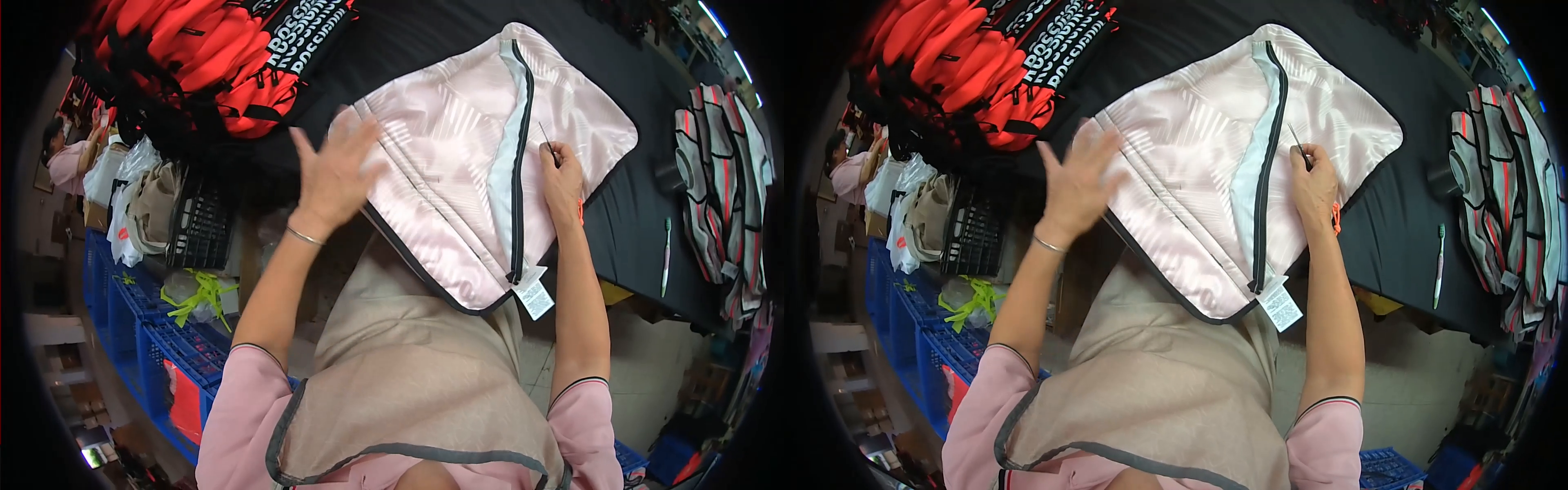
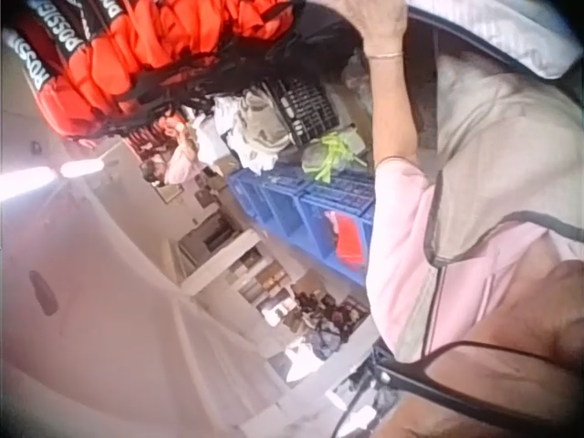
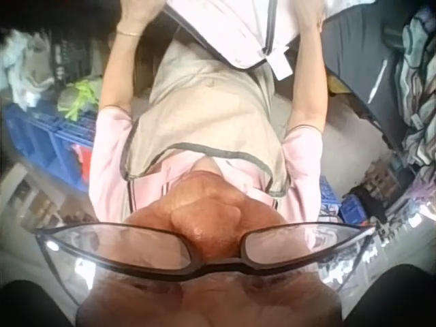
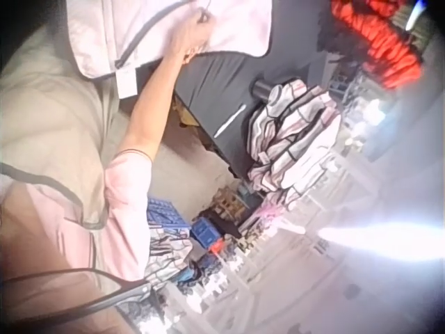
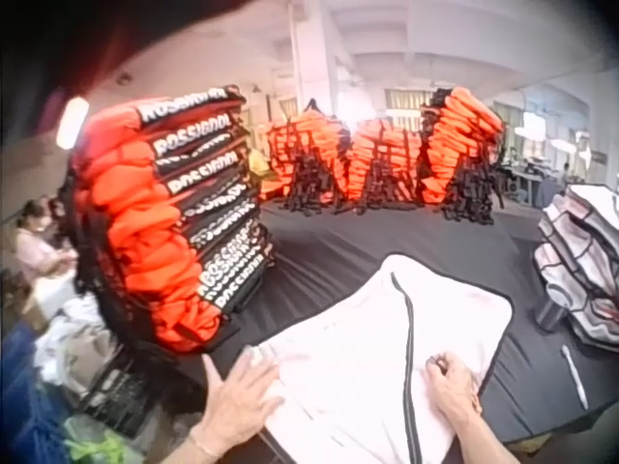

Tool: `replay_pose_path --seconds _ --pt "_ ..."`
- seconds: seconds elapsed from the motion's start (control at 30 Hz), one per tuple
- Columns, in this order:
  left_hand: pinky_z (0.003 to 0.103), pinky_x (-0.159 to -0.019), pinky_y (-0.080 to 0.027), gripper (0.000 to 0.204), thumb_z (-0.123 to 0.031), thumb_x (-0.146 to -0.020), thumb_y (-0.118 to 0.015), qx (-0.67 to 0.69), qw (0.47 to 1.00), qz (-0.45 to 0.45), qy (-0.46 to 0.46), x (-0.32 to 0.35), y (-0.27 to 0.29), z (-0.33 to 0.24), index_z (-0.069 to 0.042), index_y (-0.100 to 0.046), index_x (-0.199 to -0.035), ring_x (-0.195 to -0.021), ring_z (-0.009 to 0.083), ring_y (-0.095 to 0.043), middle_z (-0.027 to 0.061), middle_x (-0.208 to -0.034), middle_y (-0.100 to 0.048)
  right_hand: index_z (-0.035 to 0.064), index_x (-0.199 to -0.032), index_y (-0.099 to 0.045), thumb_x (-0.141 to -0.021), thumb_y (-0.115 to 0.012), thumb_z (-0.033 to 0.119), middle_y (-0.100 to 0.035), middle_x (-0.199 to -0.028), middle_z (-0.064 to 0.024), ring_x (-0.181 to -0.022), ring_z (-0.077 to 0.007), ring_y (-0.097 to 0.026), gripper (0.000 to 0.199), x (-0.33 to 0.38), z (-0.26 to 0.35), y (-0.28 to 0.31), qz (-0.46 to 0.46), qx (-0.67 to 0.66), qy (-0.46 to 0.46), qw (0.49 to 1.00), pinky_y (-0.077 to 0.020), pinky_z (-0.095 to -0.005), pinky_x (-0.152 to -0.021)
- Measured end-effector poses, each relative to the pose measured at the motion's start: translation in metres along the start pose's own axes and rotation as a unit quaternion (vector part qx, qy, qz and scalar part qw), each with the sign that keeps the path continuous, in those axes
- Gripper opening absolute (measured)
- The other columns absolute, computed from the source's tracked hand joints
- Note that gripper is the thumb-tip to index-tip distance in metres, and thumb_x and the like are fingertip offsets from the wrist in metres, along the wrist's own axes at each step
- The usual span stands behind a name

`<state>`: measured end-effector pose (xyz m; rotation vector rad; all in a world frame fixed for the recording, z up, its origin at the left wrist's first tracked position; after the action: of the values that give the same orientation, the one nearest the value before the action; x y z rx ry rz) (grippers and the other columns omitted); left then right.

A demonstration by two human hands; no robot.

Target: Finishing backpacks by trimming loose threads and cleaning seams with a brush.

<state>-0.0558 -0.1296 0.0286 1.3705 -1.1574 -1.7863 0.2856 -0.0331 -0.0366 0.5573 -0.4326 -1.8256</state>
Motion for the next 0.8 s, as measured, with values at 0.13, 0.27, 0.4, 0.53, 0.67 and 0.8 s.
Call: replay_pose_path --seconds 0.13,0.27,0.4,0.53,0.67,0.8 --pt "0.068 -0.106 -0.027 0.050 -0.029 -0.089 -0.062 0.050 0.991 0.093 -0.085 -0.009 -0.008 -0.061 -0.001 -0.058 -0.130 -0.131 0.0454 -0.043 0.0291 -0.137 -0.050 0.0022 -0.103 -0.069 -0.090 -0.063 0.031 -0.070 -0.082 -0.0128 -0.080 -0.0224 -0.066 0.032 -0.010 -0.005 0.007 -0.043 0.036 0.029 0.998 -0.0493 -0.0336 -0.075" --pt "0.049 -0.115 -0.030 0.067 -0.037 -0.090 -0.060 0.375 0.822 0.201 -0.379 0.095 -0.022 -0.173 -0.006 -0.040 -0.147 -0.141 0.0401 -0.034 0.0298 -0.151 -0.034 -0.0017 -0.101 -0.069 -0.093 -0.060 0.027 -0.069 -0.080 -0.0083 -0.075 -0.0194 -0.063 0.031 -0.010 -0.008 -0.004 0.037 -0.144 -0.037 0.988 -0.0499 -0.0352 -0.072" --pt "0.031 -0.076 -0.060 0.015 -0.002 -0.087 -0.064 0.560 0.789 0.103 -0.230 0.058 0.027 -0.127 -0.001 -0.073 -0.099 -0.089 0.0283 -0.073 0.0131 -0.096 -0.074 0.0023 -0.096 -0.066 -0.098 -0.059 0.024 -0.054 -0.067 0.0008 -0.051 -0.0058 -0.043 0.023 -0.014 0.001 0.044 0.027 -0.352 -0.126 0.927 -0.0337 -0.0234 -0.046" --pt "0.043 -0.099 -0.048 0.027 -0.003 -0.087 -0.065 0.292 0.950 -0.108 0.006 0.020 0.035 -0.020 0.003 -0.067 -0.114 -0.114 0.0370 -0.062 0.0202 -0.118 -0.067 0.0029 -0.099 -0.064 -0.101 -0.056 0.024 -0.049 -0.065 0.0036 -0.047 -0.0027 -0.035 0.023 -0.030 -0.025 0.120 -0.071 -0.361 -0.118 0.922 -0.0261 -0.0198 -0.041" --pt "0.044 -0.108 -0.038 0.044 -0.012 -0.087 -0.071 0.111 0.986 -0.102 0.068 -0.019 0.018 0.020 -0.001 -0.060 -0.128 -0.131 0.0357 -0.049 0.0212 -0.139 -0.054 0.0007 -0.093 -0.070 -0.096 -0.059 0.029 -0.059 -0.064 -0.0027 -0.053 -0.0115 -0.053 0.030 -0.054 -0.060 0.150 -0.189 -0.190 -0.113 0.957 -0.0404 -0.0282 -0.051" --pt "0.041 -0.106 -0.041 0.056 -0.023 -0.084 -0.075 0.214 0.965 -0.063 0.135 -0.041 -0.016 0.030 0.000 -0.057 -0.132 -0.124 0.0362 -0.054 0.0229 -0.134 -0.057 -0.0003 -0.102 -0.071 -0.092 -0.060 0.036 -0.070 -0.093 -0.0173 -0.086 -0.0322 -0.067 0.039 -0.066 -0.115 0.168 -0.235 0.017 -0.100 0.967 -0.0507 -0.0404 -0.079"
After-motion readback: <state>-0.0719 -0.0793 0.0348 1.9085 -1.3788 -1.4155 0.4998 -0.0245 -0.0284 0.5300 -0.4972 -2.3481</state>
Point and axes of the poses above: each hand's wrist, its own x-axis away from the middle knuckle, its own y-axis out of the back of the hand, z = x × y, the point moved 4 cm from there along -x, towards the middle knuckle
